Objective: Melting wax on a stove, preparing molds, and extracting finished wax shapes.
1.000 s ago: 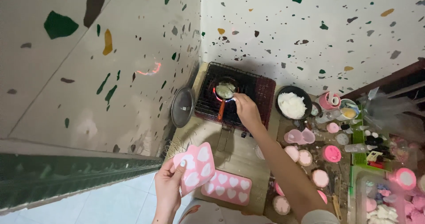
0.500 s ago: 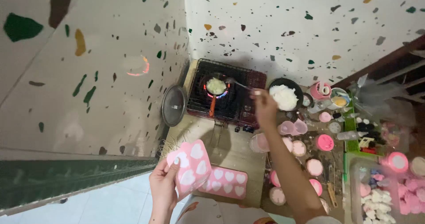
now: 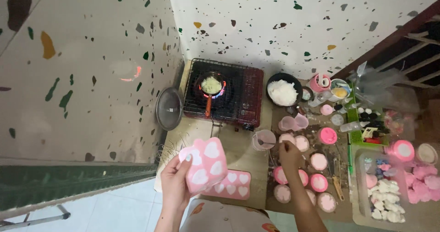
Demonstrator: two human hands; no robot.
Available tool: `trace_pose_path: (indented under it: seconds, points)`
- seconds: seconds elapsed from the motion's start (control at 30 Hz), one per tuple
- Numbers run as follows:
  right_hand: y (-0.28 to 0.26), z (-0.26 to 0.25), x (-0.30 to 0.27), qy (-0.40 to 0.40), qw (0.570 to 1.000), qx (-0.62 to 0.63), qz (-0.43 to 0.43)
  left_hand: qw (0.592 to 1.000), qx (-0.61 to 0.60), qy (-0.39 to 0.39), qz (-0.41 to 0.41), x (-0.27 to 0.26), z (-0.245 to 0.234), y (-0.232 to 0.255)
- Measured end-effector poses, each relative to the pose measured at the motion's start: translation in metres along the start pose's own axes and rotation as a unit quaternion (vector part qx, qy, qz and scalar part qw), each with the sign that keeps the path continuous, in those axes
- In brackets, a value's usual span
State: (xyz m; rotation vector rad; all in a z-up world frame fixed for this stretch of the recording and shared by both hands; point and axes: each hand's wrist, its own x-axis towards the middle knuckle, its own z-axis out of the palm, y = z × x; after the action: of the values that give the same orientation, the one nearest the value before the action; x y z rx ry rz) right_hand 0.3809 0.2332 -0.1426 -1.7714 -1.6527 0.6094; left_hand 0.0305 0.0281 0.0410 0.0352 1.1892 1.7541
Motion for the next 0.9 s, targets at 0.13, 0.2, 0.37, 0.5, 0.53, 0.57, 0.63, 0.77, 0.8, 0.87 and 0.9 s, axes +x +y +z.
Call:
trace_pose_path:
  seconds: [0.13, 0.2, 0.37, 0.5, 0.53, 0.57, 0.63, 0.77, 0.8, 0.87, 0.9]
  points:
    - [0.033, 0.014, -0.007, -0.056, 0.997, 0.049, 0.026, 0.998, -0.009, -0.058, -0.009, -0.011, 0.027, 0.007]
    - [-0.043, -0.026, -0.028, -0.004, 0.999, -0.039, -0.009, 0.997, -0.014, -0.074, -0.011, -0.016, 0.038, 0.009]
    - [-0.135, -0.059, -0.06, -0.104, 0.951, 0.292, 0.002, 0.99, -0.029, -0.099, -0.099, -0.024, 0.058, 0.007]
    - [-0.179, -0.077, -0.076, -0.29, 0.846, 0.435, 0.104, 0.98, -0.065, -0.113, -0.15, -0.026, 0.069, -0.001]
    - [-0.174, -0.076, -0.08, -0.295, 0.882, 0.356, 0.096, 0.978, -0.075, -0.114, -0.155, -0.028, 0.069, -0.005]
    - [-0.181, -0.08, -0.082, -0.294, 0.882, 0.356, 0.096, 0.978, -0.075, -0.114, -0.155, -0.026, 0.065, -0.009]
    - [-0.195, -0.088, -0.087, -0.25, 0.883, 0.395, 0.036, 0.978, -0.034, -0.146, -0.148, -0.024, 0.058, -0.018]
    - [-0.195, -0.102, -0.093, -0.274, 0.89, 0.361, 0.041, 0.961, 0.088, -0.234, -0.117, -0.031, 0.072, -0.013]
    - [-0.2, -0.108, -0.095, -0.267, 0.895, 0.356, 0.018, 0.963, 0.117, -0.228, -0.079, -0.031, 0.073, -0.022]
    - [-0.205, -0.117, -0.098, -0.26, 0.899, 0.351, -0.007, 0.963, 0.146, -0.222, -0.041, -0.036, 0.08, -0.032]
    - [-0.206, -0.12, -0.098, -0.248, 0.903, 0.35, -0.025, 0.968, 0.134, -0.211, -0.021, -0.042, 0.086, -0.033]
